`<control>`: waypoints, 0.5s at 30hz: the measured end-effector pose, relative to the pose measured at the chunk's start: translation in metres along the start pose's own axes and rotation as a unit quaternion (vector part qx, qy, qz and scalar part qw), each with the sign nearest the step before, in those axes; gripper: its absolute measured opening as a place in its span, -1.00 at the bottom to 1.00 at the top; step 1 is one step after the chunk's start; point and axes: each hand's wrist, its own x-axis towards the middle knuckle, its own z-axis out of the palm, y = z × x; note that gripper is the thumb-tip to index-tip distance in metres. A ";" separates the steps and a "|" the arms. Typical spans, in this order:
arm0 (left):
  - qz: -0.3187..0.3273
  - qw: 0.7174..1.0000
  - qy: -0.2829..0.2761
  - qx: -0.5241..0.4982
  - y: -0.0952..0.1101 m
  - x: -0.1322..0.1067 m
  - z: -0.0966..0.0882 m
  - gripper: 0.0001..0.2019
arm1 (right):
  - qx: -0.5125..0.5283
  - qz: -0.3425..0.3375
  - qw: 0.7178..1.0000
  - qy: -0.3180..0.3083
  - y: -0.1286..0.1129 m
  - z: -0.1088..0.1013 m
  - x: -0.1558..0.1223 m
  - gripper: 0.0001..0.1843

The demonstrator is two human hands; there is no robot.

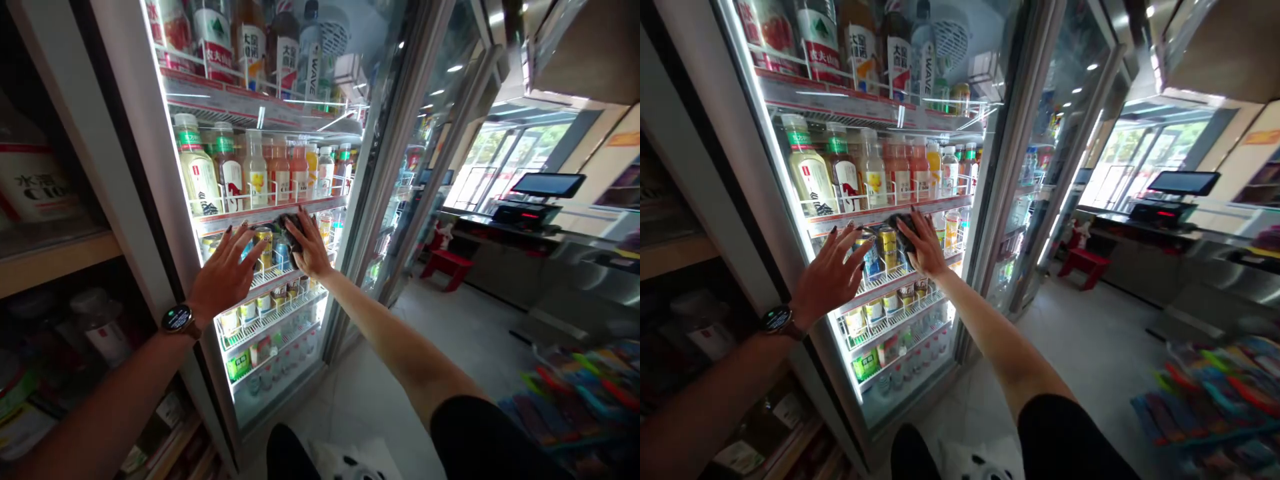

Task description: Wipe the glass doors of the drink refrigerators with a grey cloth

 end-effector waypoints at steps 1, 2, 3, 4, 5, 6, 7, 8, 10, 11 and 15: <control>-0.001 1.000 -0.001 0.003 0.000 0.000 0.000 -0.22 | -0.007 0.021 0.999 0.034 0.008 0.003 0.013 -0.20; -0.003 1.000 -0.002 0.007 0.001 0.000 0.000 -0.21 | -0.017 0.049 0.996 0.067 0.014 0.007 0.025 -0.20; -0.005 1.000 -0.005 0.011 0.001 0.001 0.000 -0.20 | -0.027 0.077 0.992 0.093 0.017 0.014 0.032 -0.20; -0.005 1.000 -0.008 0.016 0.002 0.001 0.000 -0.20 | -0.038 0.098 0.988 0.109 0.017 0.022 0.034 -0.19; -0.006 1.000 -0.010 0.023 0.003 0.001 0.001 -0.20 | -0.046 0.112 0.986 0.112 0.013 0.033 0.027 -0.18; -0.007 0.999 -0.011 0.032 0.004 0.001 0.001 -0.20 | -0.048 0.110 0.988 0.098 0.006 0.045 0.012 -0.17; -0.007 0.999 -0.010 0.041 0.004 0.001 0.001 -0.20 | -0.041 0.090 0.993 0.067 -0.003 0.057 -0.012 -0.17; -0.007 0.999 -0.009 0.049 0.004 0.001 0.002 -0.20 | -0.028 0.060 0.997 0.028 -0.013 0.069 -0.043 -0.18; -0.008 0.998 -0.006 0.065 0.003 0.001 0.001 -0.20 | 0.022 -0.052 0.997 -0.049 -0.031 0.091 -0.112 -0.22; -0.010 0.997 -0.009 0.072 0.002 0.000 0.001 -0.18 | 0.034 -0.082 0.994 -0.056 -0.033 0.099 -0.143 -0.25; -0.030 0.994 -0.019 0.104 0.002 -0.004 0.002 -0.11 | 0.053 -0.117 0.991 -0.025 0.018 0.101 -0.185 -0.19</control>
